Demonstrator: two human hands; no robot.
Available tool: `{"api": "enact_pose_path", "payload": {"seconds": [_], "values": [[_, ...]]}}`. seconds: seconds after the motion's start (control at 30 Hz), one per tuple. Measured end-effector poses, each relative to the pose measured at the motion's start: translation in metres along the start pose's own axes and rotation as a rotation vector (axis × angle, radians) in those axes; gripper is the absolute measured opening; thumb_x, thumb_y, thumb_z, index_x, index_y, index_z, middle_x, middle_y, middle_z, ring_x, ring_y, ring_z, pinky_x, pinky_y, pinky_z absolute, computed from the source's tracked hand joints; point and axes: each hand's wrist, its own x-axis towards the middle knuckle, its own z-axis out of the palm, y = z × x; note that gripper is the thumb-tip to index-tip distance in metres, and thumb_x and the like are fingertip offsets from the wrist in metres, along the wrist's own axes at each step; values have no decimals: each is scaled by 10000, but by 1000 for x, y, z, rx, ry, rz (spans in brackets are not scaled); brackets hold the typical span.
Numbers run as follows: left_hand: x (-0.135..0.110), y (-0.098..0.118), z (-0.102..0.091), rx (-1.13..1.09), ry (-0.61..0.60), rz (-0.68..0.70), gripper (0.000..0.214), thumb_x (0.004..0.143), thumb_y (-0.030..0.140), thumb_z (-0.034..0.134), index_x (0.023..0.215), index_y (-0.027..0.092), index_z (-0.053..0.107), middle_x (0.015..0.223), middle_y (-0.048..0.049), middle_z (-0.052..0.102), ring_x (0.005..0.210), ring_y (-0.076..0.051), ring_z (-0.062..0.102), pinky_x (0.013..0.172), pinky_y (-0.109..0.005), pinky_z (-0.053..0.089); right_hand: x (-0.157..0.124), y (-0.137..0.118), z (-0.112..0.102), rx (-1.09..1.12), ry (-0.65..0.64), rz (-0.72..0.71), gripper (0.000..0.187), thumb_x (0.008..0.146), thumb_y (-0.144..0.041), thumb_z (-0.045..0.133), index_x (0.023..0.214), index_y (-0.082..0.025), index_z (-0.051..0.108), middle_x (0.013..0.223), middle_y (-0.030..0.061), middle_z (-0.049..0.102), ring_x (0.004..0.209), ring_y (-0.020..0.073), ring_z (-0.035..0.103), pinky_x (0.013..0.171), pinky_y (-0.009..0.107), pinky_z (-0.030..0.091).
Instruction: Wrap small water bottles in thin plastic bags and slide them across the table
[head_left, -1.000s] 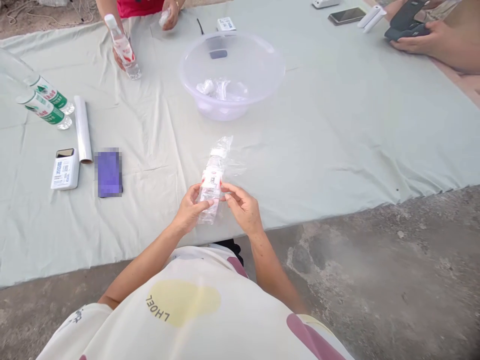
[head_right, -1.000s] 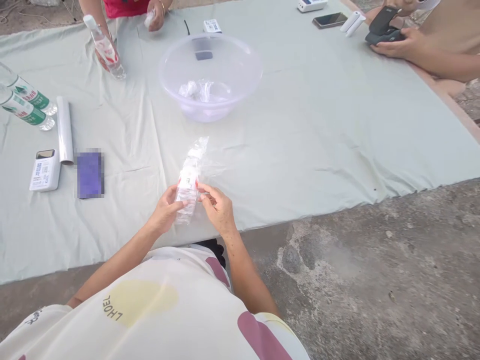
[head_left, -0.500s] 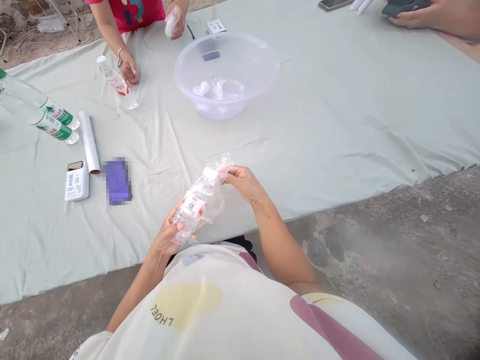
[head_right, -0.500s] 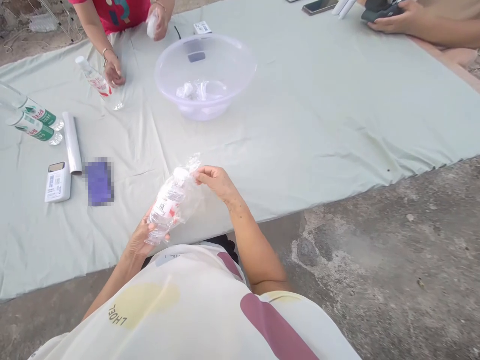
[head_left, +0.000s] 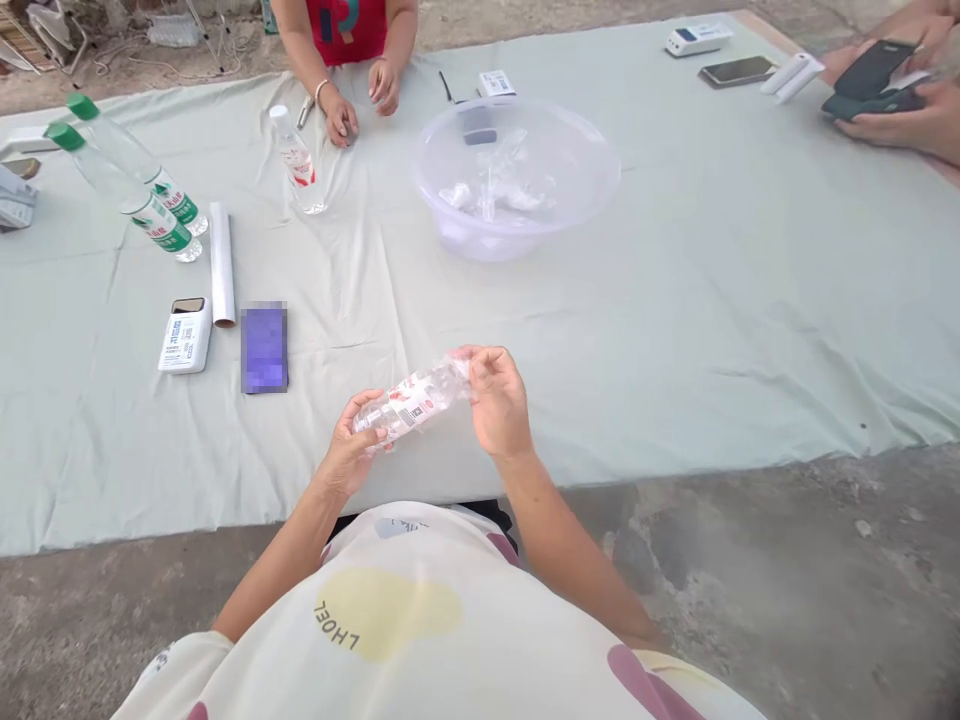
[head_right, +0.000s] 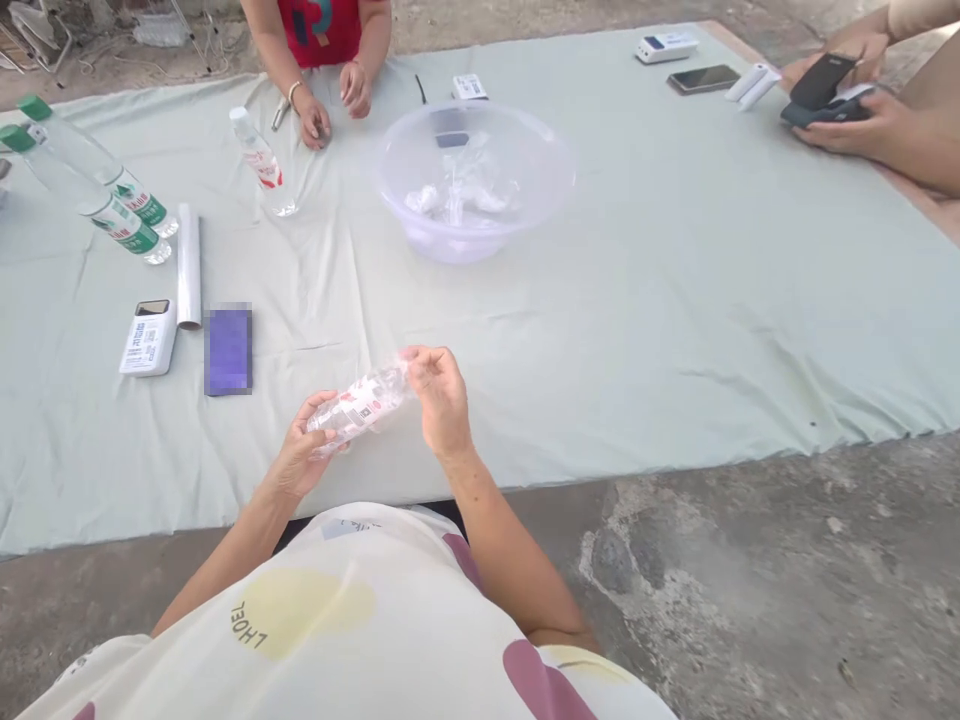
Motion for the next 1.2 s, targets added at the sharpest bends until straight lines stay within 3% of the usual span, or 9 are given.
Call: {"api": "enact_pose_path", "payload": {"seconds": [0.1, 0.17, 0.27, 0.4, 0.6, 0.73, 0.87, 1.03, 1.2], "values": [[7, -5, 12, -164, 52, -55, 537, 599, 472, 848, 1027, 194, 680, 886, -18, 683, 670, -160, 635, 469, -251, 473, -15, 6, 24, -44, 156, -316, 218, 895, -379, 726, 1009, -262, 581, 873, -11, 568, 828, 158, 606, 794, 336, 523], [14, -9, 22, -232, 129, -160, 426, 712, 557, 739, 863, 166, 660, 710, -7, 631, 541, -155, 588, 383, -253, 390, -22, 0, 36, -89, 149, -516, 209, 929, -259, 685, 1116, -283, 595, 857, -24, 546, 768, 142, 594, 754, 326, 531], [27, -12, 34, -327, 145, -311, 296, 837, 432, 608, 685, 182, 563, 528, 19, 514, 418, -143, 506, 345, -257, 317, -23, -18, 48, -263, 52, -752, 358, 969, -162, 586, 1301, -296, 581, 905, 8, 596, 789, 160, 615, 711, 336, 558], [39, -12, 43, -459, -21, -330, 230, 866, 301, 531, 677, 176, 574, 531, -11, 546, 433, -162, 526, 358, -270, 330, -9, -40, 56, -454, -41, -877, 480, 983, -69, 489, 1398, -304, 545, 1000, 52, 656, 903, 189, 657, 730, 362, 592], [58, -14, 54, -575, -112, -276, 183, 852, 237, 551, 737, 132, 646, 616, -50, 618, 531, -158, 582, 448, -259, 383, 17, -42, 66, -443, -44, -819, 408, 993, -78, 475, 1307, -315, 586, 829, -6, 586, 702, 145, 604, 649, 317, 570], [78, -13, 49, -718, -168, -256, 225, 911, 340, 589, 871, 138, 681, 781, -71, 694, 682, -178, 643, 575, -287, 471, 39, -39, 64, -451, -160, -732, 416, 959, -153, 585, 1340, -317, 558, 971, 19, 648, 847, 172, 668, 785, 370, 597], [99, 3, 33, -809, -194, -168, 269, 915, 424, 638, 1015, 177, 667, 985, -75, 723, 842, -215, 682, 645, -311, 494, 71, -36, 53, -420, -359, -426, 497, 949, -260, 599, 1428, -328, 486, 1363, 88, 586, 1209, 235, 637, 953, 435, 575], [121, 16, 19, -830, -209, -69, 516, 904, 527, 659, 1344, 284, 539, 1312, -92, 666, 1092, -295, 686, 831, -410, 526, 121, -26, 56, -294, -362, -93, 372, 869, -368, 671, 1227, -302, 597, 1164, 54, 661, 1001, 210, 671, 860, 396, 586], [131, -2, 11, -657, -290, -164, 551, 874, 475, 726, 1348, 256, 548, 1265, -119, 694, 1145, -294, 685, 956, -460, 499, 201, -19, 81, -419, -217, -296, 301, 796, -280, 644, 1097, -274, 629, 1065, 31, 664, 921, 204, 638, 897, 418, 554]]}}
